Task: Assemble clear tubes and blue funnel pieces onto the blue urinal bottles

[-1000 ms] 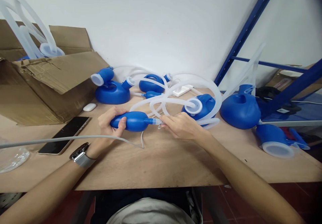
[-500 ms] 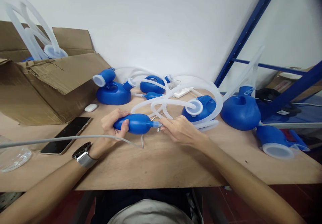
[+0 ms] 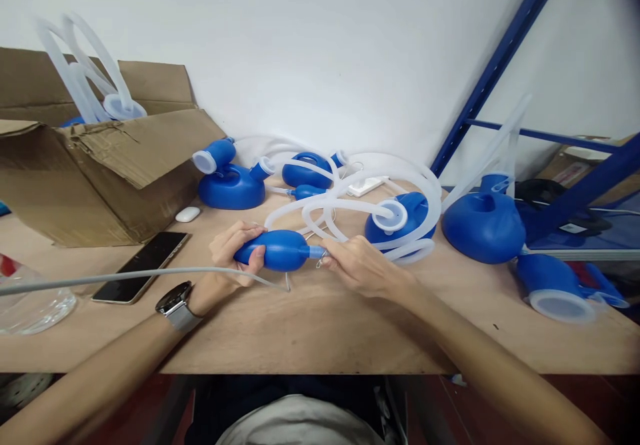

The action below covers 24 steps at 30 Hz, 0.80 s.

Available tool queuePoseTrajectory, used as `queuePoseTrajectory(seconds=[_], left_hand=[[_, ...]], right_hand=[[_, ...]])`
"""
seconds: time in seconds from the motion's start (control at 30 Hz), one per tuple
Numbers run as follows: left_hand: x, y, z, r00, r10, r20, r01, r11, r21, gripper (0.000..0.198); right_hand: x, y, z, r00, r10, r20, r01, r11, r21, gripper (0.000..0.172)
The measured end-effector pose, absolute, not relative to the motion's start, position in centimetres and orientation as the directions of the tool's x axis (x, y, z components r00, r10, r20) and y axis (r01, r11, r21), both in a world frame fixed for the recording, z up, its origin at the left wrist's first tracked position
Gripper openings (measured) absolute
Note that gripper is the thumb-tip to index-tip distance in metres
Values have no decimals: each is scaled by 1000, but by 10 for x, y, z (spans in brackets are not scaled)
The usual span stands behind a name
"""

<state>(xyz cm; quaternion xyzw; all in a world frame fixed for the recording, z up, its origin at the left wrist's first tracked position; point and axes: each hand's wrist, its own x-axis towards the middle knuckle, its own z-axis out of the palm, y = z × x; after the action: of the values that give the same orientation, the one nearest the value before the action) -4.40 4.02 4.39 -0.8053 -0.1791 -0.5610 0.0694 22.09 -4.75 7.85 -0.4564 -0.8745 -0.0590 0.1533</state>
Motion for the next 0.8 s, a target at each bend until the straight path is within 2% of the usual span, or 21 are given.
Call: queuePoseTrajectory(seconds=[0.07,0.13,0.3,0.4,0.47,0.6,0.67,0.73,0.8], left_hand=[[-43,41,41,280,199,939,384,-920,81,21],[-44,43,38,303,177,936,394,-918,46,23],[-54,54,42,515,75,854,380,-913,-149,35],[-57,59,48,591,12,807,373,-891,-260,47],[-55,62,49,561,27,828,398,-885,-241,51],[-51,66,48,415,218,883,475,-880,-6,45],[-49,66,48,336,296,894,501,-860,97,39],[-49,66,49,271,323,907,505,-849,152,36],[-49,65,49,249,341,907,503,-845,180,36]], right_hand=[[221,-47,85,-503,807,308,829,552,-91,34],[223,-46,89,-485,830,275,847,525,-90,33],[228,-40,79,-518,834,192,854,518,51,34],[231,-34,68,-549,805,224,835,539,107,33],[232,-30,63,-560,750,351,821,560,113,34],[234,-29,59,-538,523,661,766,630,125,35],[232,-32,57,-502,496,708,719,694,23,30],[228,-33,52,-413,620,668,700,684,-202,28],[223,-32,45,-282,783,554,677,572,-464,32]])
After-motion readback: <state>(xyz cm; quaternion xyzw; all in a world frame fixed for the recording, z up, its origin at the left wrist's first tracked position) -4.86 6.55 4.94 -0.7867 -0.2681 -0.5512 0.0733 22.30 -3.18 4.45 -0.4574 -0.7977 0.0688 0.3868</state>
